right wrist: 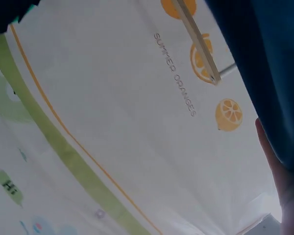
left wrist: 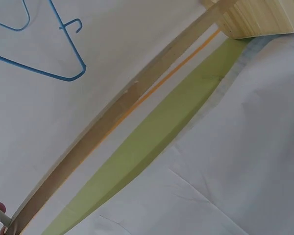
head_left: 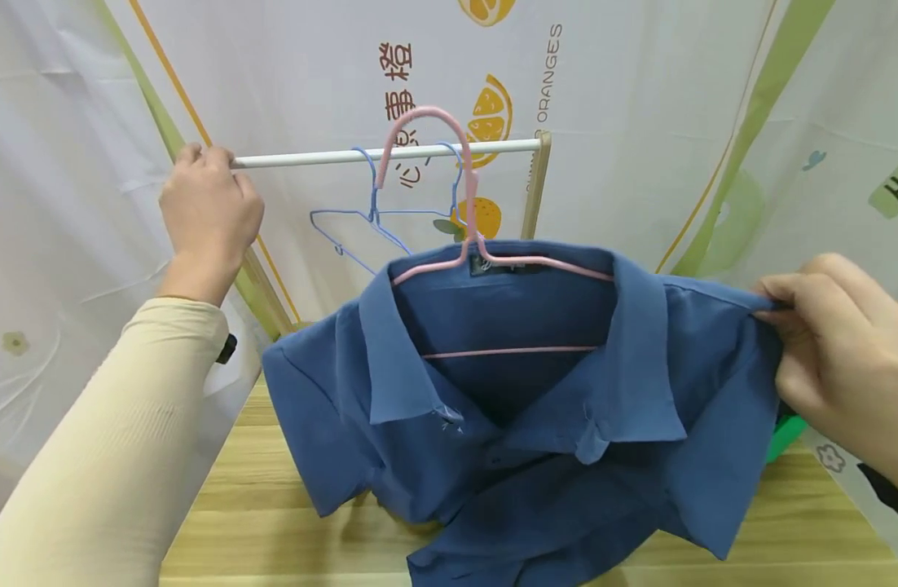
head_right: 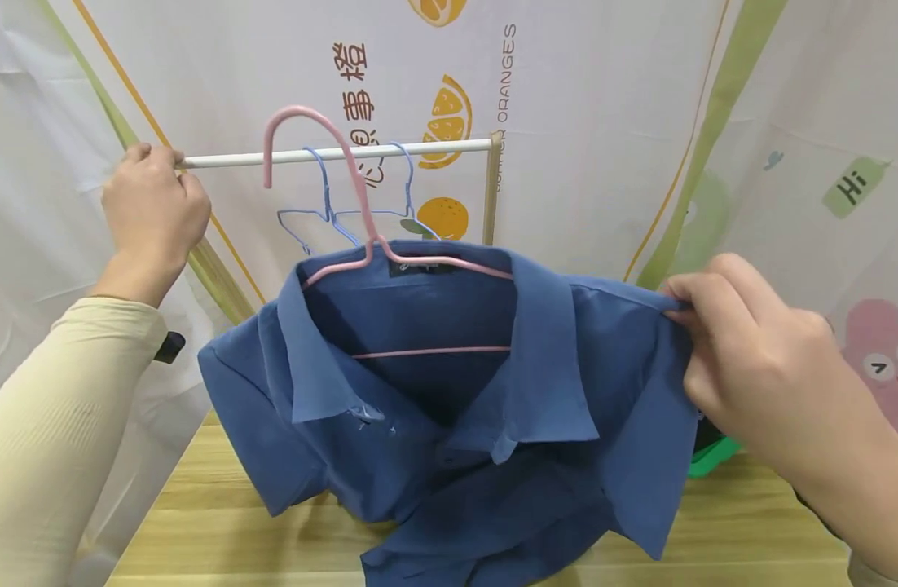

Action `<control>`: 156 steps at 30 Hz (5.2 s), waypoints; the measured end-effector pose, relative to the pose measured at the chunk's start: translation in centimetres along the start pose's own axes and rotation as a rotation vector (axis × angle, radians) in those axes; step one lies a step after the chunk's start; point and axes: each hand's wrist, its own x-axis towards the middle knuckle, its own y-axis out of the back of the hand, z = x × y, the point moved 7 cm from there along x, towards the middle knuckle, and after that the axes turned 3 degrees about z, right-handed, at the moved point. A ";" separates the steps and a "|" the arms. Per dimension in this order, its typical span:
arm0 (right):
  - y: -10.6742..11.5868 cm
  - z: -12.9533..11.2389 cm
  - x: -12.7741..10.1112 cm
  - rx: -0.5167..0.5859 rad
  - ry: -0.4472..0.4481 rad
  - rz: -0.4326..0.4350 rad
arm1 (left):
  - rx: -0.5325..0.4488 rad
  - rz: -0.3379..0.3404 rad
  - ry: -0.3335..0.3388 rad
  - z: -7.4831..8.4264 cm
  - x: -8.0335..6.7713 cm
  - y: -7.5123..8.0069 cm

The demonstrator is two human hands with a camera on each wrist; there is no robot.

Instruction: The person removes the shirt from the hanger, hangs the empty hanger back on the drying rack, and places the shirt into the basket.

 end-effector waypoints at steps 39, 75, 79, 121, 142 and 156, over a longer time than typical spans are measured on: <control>0.0 -13.3 -0.9 0.168 -0.067 0.008 | -0.081 -0.317 0.046 0.7 0.4 2.2; -2.9 -13.8 -2.6 0.257 -0.113 0.029 | -0.478 -0.093 -0.217 12.2 -28.2 2.2; -3.5 -13.6 -3.3 0.297 -0.155 -0.005 | -0.520 -0.062 -0.207 11.9 -28.5 1.9; -7.4 -15.4 -3.7 0.409 -0.581 -0.140 | -0.627 -0.062 -0.018 9.9 -28.8 -0.6; -8.4 -19.3 -2.4 0.468 -0.489 -0.136 | -0.664 0.013 -0.070 10.7 -28.9 -0.7; -9.3 -15.6 -4.9 0.274 -0.740 -0.335 | -0.731 0.040 -0.081 10.7 -28.6 0.1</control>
